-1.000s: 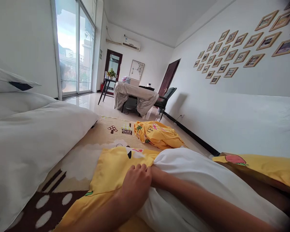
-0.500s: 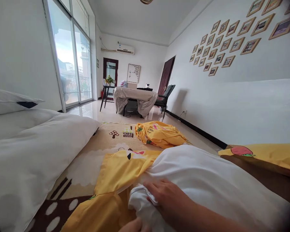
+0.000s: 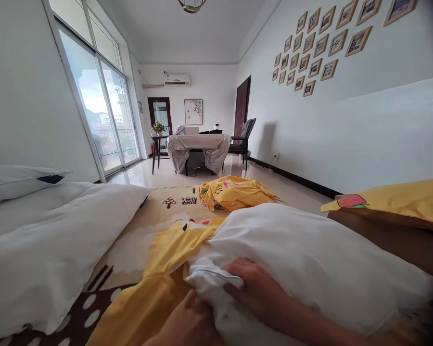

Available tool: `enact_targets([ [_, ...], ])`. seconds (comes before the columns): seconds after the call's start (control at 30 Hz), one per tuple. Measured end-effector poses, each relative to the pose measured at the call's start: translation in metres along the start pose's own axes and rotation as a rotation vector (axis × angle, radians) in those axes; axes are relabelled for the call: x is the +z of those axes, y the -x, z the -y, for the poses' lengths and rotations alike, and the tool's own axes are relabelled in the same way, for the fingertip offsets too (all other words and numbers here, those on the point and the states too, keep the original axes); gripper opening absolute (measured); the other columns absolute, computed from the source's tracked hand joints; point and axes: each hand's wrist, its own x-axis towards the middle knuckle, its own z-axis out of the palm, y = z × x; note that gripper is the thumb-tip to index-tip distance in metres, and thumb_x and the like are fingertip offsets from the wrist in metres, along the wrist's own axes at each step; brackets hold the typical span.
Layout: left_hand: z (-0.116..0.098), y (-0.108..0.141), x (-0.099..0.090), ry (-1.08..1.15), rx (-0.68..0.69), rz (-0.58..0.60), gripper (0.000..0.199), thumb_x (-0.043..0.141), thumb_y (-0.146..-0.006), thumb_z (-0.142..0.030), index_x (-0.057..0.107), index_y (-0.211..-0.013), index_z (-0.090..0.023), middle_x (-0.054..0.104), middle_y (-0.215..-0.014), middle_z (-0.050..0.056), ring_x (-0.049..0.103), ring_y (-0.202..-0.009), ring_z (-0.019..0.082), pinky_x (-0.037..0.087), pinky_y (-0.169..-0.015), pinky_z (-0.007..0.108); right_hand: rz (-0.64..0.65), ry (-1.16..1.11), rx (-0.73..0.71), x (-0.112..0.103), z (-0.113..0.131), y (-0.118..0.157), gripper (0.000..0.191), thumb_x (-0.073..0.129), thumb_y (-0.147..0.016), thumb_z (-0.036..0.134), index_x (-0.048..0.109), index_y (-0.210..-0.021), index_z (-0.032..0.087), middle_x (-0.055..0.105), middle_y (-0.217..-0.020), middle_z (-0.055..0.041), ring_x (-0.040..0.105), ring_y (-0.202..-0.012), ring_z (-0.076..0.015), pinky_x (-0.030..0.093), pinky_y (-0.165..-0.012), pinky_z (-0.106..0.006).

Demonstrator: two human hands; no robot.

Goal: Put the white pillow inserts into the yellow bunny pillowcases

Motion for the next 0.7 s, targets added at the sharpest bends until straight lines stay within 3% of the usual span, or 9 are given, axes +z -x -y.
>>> enact_targets([
  [0.13,0.002,0.0,0.013,0.175,-0.14,0.014,0.023,0.058,-0.088,-0.022,0.063,-0.11,-0.028,0.069,-0.105,0.002,0.06,-0.104,0.022,0.041,-0.099,0.039,-0.173,-0.121,-0.077,-0.004,-0.001,-0.009,0.007,0.065,-0.081,0.023,0.071,-0.08,0.02,0.07,-0.091,-0.0039,0.061,-0.088,-0.0176,0.043,-0.082,-0.027],
  [0.23,-0.004,0.012,0.016,0.188,-0.202,0.027,0.032,0.055,-0.09,-0.021,0.056,-0.12,-0.028,0.062,-0.12,0.004,0.055,-0.114,0.024,0.039,-0.099,0.04,-0.221,-0.102,-0.081,-0.002,0.004,-0.016,0.008,0.067,-0.078,0.021,0.068,-0.07,0.019,0.066,-0.08,-0.002,0.058,-0.077,-0.0152,0.041,-0.073,-0.026],
  [0.4,-0.004,0.02,0.032,0.041,-0.369,0.045,0.027,0.049,-0.093,-0.019,0.06,-0.117,-0.022,0.062,-0.119,0.01,0.054,-0.112,0.029,0.039,-0.098,0.049,-0.218,-0.045,-0.004,-0.003,0.019,-0.024,0.029,0.06,-0.08,0.021,0.048,-0.054,0.018,0.049,-0.052,0.0041,0.043,-0.052,-0.0103,0.03,-0.053,-0.024],
  [0.53,0.003,0.024,0.028,0.051,-0.372,0.029,0.037,0.048,-0.089,-0.014,0.055,-0.124,-0.022,0.057,-0.129,0.01,0.048,-0.122,0.029,0.035,-0.101,0.048,-0.153,-0.193,0.097,-0.011,0.031,-0.023,0.028,0.054,-0.082,0.026,0.04,-0.058,0.02,0.05,-0.05,0.0046,0.051,-0.046,-0.0109,0.035,-0.05,-0.023],
  [0.7,-0.002,0.029,0.007,0.117,-0.361,0.151,0.026,0.054,-0.083,-0.014,0.062,-0.107,-0.022,0.068,-0.101,0.005,0.062,-0.095,0.023,0.038,-0.096,0.043,-0.011,-0.517,0.166,-0.004,0.037,-0.018,0.016,0.05,-0.085,0.033,0.05,-0.076,0.019,0.06,-0.059,0.0008,0.063,-0.055,-0.0168,0.041,-0.045,-0.023],
])
